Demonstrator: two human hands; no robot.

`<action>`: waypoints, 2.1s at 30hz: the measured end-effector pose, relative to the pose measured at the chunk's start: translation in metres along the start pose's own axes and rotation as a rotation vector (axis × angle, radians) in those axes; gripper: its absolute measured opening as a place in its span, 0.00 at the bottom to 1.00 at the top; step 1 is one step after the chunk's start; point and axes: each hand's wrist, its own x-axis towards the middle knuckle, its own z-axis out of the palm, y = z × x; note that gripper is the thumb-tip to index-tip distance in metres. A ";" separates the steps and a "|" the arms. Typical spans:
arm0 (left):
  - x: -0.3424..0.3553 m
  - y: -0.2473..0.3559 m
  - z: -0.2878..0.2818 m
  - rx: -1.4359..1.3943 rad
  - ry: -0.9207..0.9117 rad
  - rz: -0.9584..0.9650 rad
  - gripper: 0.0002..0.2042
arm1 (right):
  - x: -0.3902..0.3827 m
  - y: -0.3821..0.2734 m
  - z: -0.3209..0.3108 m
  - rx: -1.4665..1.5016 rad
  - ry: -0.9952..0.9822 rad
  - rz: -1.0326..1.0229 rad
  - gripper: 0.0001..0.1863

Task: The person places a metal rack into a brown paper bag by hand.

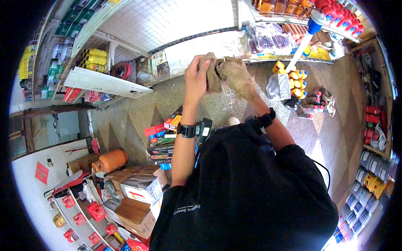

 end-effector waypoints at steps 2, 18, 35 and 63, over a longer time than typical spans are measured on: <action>-0.002 0.004 0.002 0.015 -0.001 0.011 0.09 | 0.003 0.006 0.014 0.273 0.434 -0.105 0.11; -0.022 -0.006 -0.005 -0.162 0.027 -0.053 0.09 | -0.010 -0.006 0.017 0.191 0.203 0.043 0.10; -0.060 -0.025 0.000 -0.002 0.048 -0.003 0.12 | -0.044 -0.012 0.041 0.170 0.147 0.076 0.13; -0.043 -0.019 -0.073 -0.165 -0.271 0.155 0.16 | -0.025 -0.092 0.015 0.733 0.258 0.854 0.11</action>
